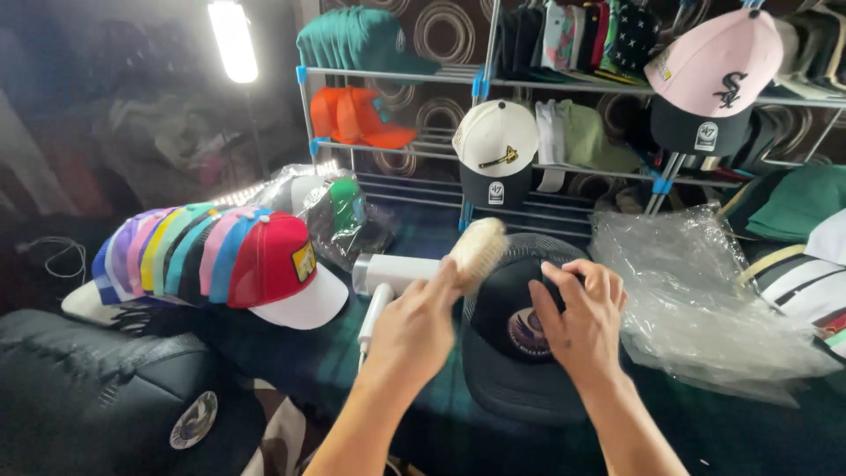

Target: Brushing and steaming a baseball cap to clean and shape it for display or shipping.

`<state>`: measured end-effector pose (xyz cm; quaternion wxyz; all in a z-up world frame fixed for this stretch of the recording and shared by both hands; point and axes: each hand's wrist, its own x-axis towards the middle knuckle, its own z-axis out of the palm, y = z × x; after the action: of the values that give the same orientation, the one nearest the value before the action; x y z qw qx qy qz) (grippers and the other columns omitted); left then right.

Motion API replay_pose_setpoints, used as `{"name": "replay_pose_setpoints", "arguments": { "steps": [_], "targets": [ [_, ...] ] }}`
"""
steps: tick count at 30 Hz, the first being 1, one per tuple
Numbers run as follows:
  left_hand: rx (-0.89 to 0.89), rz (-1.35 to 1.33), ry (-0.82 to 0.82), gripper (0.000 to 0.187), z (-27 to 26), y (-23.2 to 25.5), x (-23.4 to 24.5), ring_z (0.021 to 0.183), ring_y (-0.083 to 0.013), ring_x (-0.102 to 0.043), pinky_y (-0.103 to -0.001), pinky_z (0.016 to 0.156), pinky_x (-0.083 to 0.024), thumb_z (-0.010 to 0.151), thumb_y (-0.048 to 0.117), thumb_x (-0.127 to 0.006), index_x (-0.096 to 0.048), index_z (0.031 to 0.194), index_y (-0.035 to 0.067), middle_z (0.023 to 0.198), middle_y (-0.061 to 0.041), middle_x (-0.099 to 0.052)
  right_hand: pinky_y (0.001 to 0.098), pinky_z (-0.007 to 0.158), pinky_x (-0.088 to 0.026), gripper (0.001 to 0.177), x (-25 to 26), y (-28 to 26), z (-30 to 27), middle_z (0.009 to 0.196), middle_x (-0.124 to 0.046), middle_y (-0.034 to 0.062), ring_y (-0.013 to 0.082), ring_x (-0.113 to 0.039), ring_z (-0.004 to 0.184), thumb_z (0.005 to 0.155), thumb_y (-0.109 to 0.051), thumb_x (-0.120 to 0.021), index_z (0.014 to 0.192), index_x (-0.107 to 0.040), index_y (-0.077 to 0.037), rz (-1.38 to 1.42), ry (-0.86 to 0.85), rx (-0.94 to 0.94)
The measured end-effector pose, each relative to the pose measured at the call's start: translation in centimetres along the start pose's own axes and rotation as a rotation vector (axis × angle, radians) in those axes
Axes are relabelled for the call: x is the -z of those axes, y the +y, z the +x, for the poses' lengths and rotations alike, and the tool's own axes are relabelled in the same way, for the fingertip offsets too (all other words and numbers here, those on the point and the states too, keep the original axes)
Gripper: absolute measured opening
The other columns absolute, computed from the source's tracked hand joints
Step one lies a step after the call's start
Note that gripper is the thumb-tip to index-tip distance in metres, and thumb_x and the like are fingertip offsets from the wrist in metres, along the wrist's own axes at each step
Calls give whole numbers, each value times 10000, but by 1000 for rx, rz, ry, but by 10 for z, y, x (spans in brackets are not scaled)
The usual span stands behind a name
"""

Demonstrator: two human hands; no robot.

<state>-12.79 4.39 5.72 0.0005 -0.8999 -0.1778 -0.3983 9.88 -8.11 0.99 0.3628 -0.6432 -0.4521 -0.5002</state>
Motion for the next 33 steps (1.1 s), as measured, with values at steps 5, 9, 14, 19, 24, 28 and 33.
{"name": "replay_pose_setpoints", "arguments": {
  "steps": [5,9,14,19,24,28,33],
  "targets": [
    [98,-127,-236,426,69,30,-27,882,-442,-724,-601,714,-584,1029,310,-436,-504,1449,284,962,-138,-680,395,1005,-427,190,-2,-17,-2,1127,-573,2,285,-570,1185,1033,-311,-699,1159,-763,-184,-7,72,-15],
    [357,-216,-339,423,73,-21,-84,979,-435,-739,-607,786,-581,1048,314,-368,-479,1445,218,990,-177,-722,413,1002,-414,202,-5,-14,-4,1118,-551,8,291,-572,1182,1007,-292,-716,1173,-771,-193,60,119,1],
    [413,-93,-448,288,-9,-79,-143,874,-422,-760,-554,708,-618,953,209,-523,-650,1209,175,888,-184,-752,415,1007,-401,184,-7,-15,-3,1126,-551,46,317,-571,1170,1035,-255,-688,1179,-765,-171,95,168,35],
    [456,-262,-83,392,-16,-16,-80,914,-500,-736,-627,771,-602,1070,206,-425,-556,1389,19,992,-335,-723,408,1011,-421,207,-5,-18,1,1111,-556,37,303,-586,1169,1033,-272,-680,1186,-767,-164,69,152,42],
    [737,-471,-585,622,-36,0,-63,1128,-520,-621,-528,946,-482,910,91,-317,-358,1526,172,1242,-311,-641,487,1046,-395,222,4,-23,-2,1217,-549,76,330,-560,1196,1055,-246,-620,1192,-749,-128,91,55,-35],
    [603,-272,-579,655,-21,-14,-33,1066,-484,-642,-561,873,-499,917,81,-421,-333,1559,177,1199,-246,-654,482,1040,-391,211,3,-25,-1,1212,-557,65,322,-551,1199,1041,-240,-631,1186,-753,-148,105,55,-54],
    [52,-165,-320,543,62,41,11,934,-435,-608,-547,704,-494,959,55,-442,-475,1470,236,1010,-167,-624,471,1057,-392,312,7,-26,2,1199,-598,123,333,-569,1211,1072,-282,-556,1129,-775,-66,115,44,-41]
  ]
}}
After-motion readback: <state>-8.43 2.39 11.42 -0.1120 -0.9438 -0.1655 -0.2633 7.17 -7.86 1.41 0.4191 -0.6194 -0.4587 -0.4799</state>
